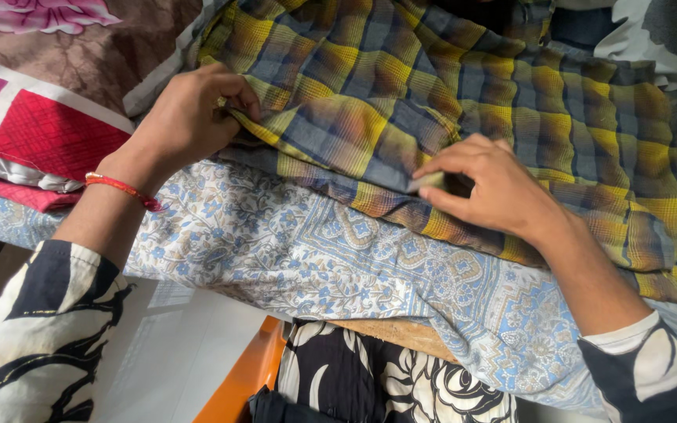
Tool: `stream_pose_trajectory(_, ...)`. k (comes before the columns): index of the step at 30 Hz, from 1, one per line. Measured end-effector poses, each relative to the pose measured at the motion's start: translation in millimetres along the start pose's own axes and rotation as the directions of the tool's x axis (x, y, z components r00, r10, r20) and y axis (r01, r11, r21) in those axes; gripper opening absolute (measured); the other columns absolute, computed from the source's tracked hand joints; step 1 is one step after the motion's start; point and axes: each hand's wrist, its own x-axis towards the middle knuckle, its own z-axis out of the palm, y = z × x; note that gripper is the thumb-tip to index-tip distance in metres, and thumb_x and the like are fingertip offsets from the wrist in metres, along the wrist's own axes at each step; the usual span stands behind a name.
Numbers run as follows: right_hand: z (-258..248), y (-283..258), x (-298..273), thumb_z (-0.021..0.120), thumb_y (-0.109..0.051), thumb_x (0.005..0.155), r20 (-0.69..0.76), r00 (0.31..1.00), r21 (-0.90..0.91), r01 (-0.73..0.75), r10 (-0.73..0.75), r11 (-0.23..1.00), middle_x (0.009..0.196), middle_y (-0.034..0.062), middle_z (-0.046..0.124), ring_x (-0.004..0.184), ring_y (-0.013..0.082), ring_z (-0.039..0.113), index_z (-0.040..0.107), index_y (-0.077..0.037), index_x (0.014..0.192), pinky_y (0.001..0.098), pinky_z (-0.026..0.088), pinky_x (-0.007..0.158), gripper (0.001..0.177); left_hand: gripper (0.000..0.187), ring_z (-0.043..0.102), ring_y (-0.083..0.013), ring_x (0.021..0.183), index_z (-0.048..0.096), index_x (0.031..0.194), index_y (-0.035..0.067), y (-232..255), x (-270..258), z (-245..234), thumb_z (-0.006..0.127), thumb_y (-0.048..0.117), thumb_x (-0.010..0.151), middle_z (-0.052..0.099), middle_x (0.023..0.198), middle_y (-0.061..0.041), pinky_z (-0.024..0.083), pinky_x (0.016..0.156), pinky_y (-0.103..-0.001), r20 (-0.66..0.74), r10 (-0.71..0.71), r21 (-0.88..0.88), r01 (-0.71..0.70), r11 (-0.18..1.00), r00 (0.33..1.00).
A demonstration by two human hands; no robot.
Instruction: The person folds a yellow and blue plaid shirt on a bed. They smooth the fabric, fold the sleeves inward, and fold the shirt in half. The shirt is then folded again into a compact rectangle.
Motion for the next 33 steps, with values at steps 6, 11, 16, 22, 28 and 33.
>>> stream_pose_trajectory(6, 13.4, 21.2, 0.4, 0.062, -0.031, 0.108, -0.262, 0.945, 0.119, -0.172, 0.198, 0.978, 0.118, 0.0136, 0.074, 0.111, 0.0279, 0.070, 0.072, -0.009, 0.124, 0.0441, 0.054, 0.095, 0.029, 0.037, 0.070, -0.0268, 0.095, 0.074, 0.119, 0.015, 6.7, 6.3, -4.0, 0.052, 0.030, 0.093, 0.075, 0.114, -0.007, 0.053, 0.082, -0.042, 0.257, -0.365, -0.209, 0.420, 0.883, 0.895)
stream_pose_trajectory(11, 20.1, 44.1, 16.0, 0.070, -0.036, 0.103, -0.104, 0.871, 0.258, -0.443, 0.480, 0.859, 0.109, 0.0148, 0.074, 0.098, 0.0243, 0.071, 0.069, -0.002, 0.119, 0.0348, 0.053, 0.081, 0.039, 0.054, 0.068, -0.0327, 0.098, 0.074, 0.113, 0.006, 21.3, 24.3, 7.3, 0.042, 0.050, 0.111, 0.073, 0.102, -0.018, 0.046, 0.092, -0.045, 0.088, -0.330, 0.035, 0.328, 0.944, 0.940)
stream_pose_trajectory(16, 25.0, 48.4, 15.2, 0.075, -0.034, 0.099, -0.174, 0.838, 0.273, -0.464, 0.518, 0.843, 0.088, 0.0119, 0.075, 0.078, 0.0169, 0.069, 0.075, -0.001, 0.104, 0.0320, 0.052, 0.070, 0.033, 0.038, 0.070, -0.0366, 0.086, 0.076, 0.092, 0.007, 34.0, 36.7, 36.2, 0.067, 0.044, 0.094, 0.073, 0.084, -0.014, 0.051, 0.080, -0.051, -0.025, -0.253, 0.262, 0.251, 0.932, 0.967)
stream_pose_trajectory(22, 18.5, 51.2, 17.5, 0.071, -0.034, 0.103, -0.240, 0.808, 0.300, -0.466, 0.539, 0.832, 0.086, 0.0111, 0.076, 0.073, 0.0163, 0.068, 0.073, -0.001, 0.104, 0.0342, 0.052, 0.068, 0.033, 0.032, 0.070, -0.0360, 0.087, 0.071, 0.100, 0.004, 4.4, 36.6, 37.9, 0.065, 0.035, 0.106, 0.073, 0.097, -0.014, 0.054, 0.070, -0.046, -0.287, 0.115, 0.230, -0.048, 0.972, 0.951)
stream_pose_trajectory(28, 15.3, 61.3, 8.3, 0.069, -0.043, 0.103, -0.090, 0.820, 0.191, -0.543, 0.565, 0.818, 0.095, 0.0126, 0.076, 0.085, 0.0219, 0.072, 0.075, -0.005, 0.109, 0.0376, 0.054, 0.075, 0.038, 0.034, 0.070, -0.0345, 0.079, 0.067, 0.111, 0.008, -1.0, 33.5, 51.1, 0.057, 0.041, 0.112, 0.071, 0.090, -0.013, 0.055, 0.065, -0.047, -0.001, -0.009, 0.492, 0.008, 0.871, 1.000)
stream_pose_trajectory(33, -12.9, 98.8, -60.0, 0.061, -0.030, 0.107, -0.162, 0.780, 0.336, -0.532, 0.604, 0.777, 0.107, 0.0058, 0.077, 0.096, 0.0157, 0.075, 0.070, -0.006, 0.121, 0.0311, 0.056, 0.085, 0.029, 0.023, 0.066, -0.0297, 0.095, 0.064, 0.110, 0.006, 24.1, 30.6, 49.9, 0.061, 0.030, 0.111, 0.066, 0.104, -0.010, 0.051, 0.080, -0.044, -0.225, 0.161, 0.526, -0.019, 0.850, 0.961)
